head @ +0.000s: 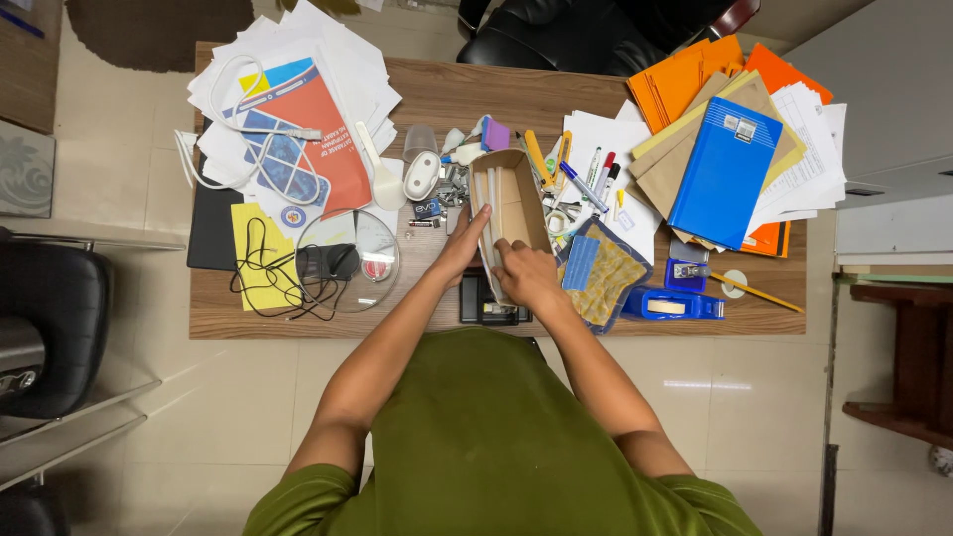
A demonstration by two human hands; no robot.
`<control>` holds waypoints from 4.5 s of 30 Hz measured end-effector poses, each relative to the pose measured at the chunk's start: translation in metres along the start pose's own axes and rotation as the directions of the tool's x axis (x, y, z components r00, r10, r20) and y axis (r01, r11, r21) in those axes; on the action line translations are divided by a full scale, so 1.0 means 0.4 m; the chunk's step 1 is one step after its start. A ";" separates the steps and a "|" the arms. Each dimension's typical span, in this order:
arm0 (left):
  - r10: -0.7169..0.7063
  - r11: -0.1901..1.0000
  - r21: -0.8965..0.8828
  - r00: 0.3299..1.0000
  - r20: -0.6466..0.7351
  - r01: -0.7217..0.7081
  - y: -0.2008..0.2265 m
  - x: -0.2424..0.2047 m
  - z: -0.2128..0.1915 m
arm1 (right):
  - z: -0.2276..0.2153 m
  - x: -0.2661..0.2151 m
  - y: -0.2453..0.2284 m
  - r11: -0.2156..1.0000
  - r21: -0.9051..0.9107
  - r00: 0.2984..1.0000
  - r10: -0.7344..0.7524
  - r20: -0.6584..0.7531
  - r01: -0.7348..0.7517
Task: Sorting and placing office supplies and miscellaneous items into a cardboard container on a desk.
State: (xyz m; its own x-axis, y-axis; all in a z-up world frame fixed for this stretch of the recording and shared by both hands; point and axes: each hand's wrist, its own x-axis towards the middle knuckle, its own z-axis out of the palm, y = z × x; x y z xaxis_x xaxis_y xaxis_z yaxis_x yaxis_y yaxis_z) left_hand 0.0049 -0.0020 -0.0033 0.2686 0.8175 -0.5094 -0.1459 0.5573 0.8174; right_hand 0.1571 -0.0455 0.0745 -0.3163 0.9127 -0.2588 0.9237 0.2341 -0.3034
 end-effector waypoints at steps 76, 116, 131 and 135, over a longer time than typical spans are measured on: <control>-0.001 0.926 -0.351 0.926 -0.378 -0.142 -0.150 -0.108 -0.166 | 0.419 0.541 0.595 0.926 0.152 0.936 0.351 0.000 -0.347; 0.104 0.994 0.061 0.956 -0.273 -0.091 -0.102 -0.086 -0.137 | 0.204 0.115 0.005 0.994 0.102 0.997 0.051 -0.063 -0.044; 0.042 0.988 -0.124 0.939 -0.342 -0.090 -0.106 -0.147 -0.254 | 0.204 0.266 0.233 0.829 0.515 0.870 0.404 -0.284 -0.217; -0.081 0.985 -0.175 0.918 -0.388 0.013 -0.076 -0.189 -0.255 | 0.371 0.391 0.387 0.790 0.485 0.868 0.483 -0.113 -0.376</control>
State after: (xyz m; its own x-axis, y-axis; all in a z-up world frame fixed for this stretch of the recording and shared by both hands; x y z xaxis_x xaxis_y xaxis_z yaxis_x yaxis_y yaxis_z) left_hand -0.1080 -0.0658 -0.0170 -0.1114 0.7619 -0.6380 -0.3065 0.5844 0.7514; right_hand 0.2186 0.0837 -0.1492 0.1957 0.9436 -0.2672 0.7434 -0.3205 -0.5871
